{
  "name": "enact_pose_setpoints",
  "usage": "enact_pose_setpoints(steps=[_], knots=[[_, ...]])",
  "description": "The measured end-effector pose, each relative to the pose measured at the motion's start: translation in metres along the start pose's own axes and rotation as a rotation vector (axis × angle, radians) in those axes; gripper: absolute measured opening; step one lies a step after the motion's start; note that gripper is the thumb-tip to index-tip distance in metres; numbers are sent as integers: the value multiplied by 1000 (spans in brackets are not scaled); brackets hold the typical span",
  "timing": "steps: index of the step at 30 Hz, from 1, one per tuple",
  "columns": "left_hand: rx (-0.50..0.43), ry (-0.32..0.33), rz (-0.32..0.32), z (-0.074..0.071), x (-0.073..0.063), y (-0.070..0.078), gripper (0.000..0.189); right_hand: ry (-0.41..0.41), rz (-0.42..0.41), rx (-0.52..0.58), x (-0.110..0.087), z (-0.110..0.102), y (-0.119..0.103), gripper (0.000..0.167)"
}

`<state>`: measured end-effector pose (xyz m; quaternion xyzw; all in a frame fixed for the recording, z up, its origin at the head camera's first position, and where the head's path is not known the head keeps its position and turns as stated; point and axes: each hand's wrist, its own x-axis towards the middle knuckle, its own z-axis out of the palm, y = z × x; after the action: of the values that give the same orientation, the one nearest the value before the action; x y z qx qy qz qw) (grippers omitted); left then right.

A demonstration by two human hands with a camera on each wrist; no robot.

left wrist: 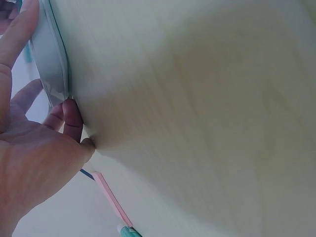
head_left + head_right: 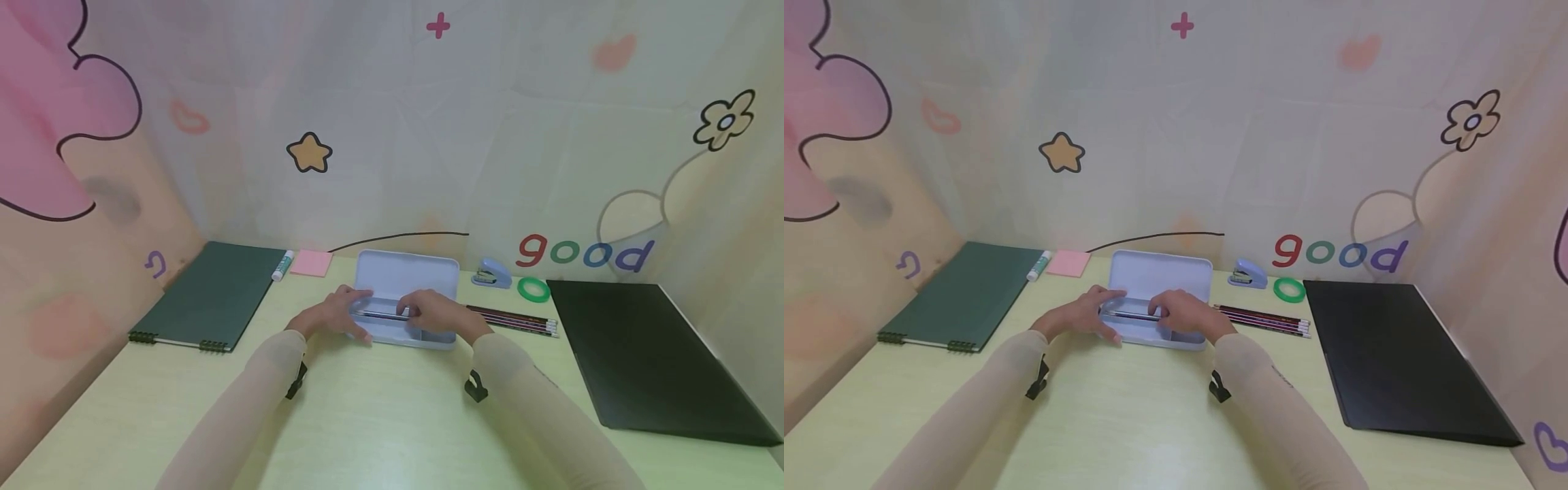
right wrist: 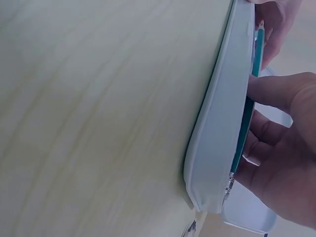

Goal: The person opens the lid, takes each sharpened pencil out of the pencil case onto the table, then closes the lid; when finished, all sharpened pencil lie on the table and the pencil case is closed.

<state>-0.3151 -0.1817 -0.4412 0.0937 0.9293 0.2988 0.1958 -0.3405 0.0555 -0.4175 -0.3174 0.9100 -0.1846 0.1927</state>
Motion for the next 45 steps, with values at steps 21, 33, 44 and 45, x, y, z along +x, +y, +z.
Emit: enact_pose_setpoints(steps=[21, 33, 44, 45], knots=[[8, -1, 14, 1, 2, -2, 98, 65, -72, -38, 0, -14, 8, 22], [-4, 1, 5, 1, -1, 0, 95, 43, -46, 7, -16, -30, 12, 24], [-9, -3, 15, 2, 1, -1, 95, 19, 11, 30, -34, -37, 28, 27], [-6, -4, 17, 2, 1, -2, 95, 17, 17, 31, -35, -37, 31, 27]])
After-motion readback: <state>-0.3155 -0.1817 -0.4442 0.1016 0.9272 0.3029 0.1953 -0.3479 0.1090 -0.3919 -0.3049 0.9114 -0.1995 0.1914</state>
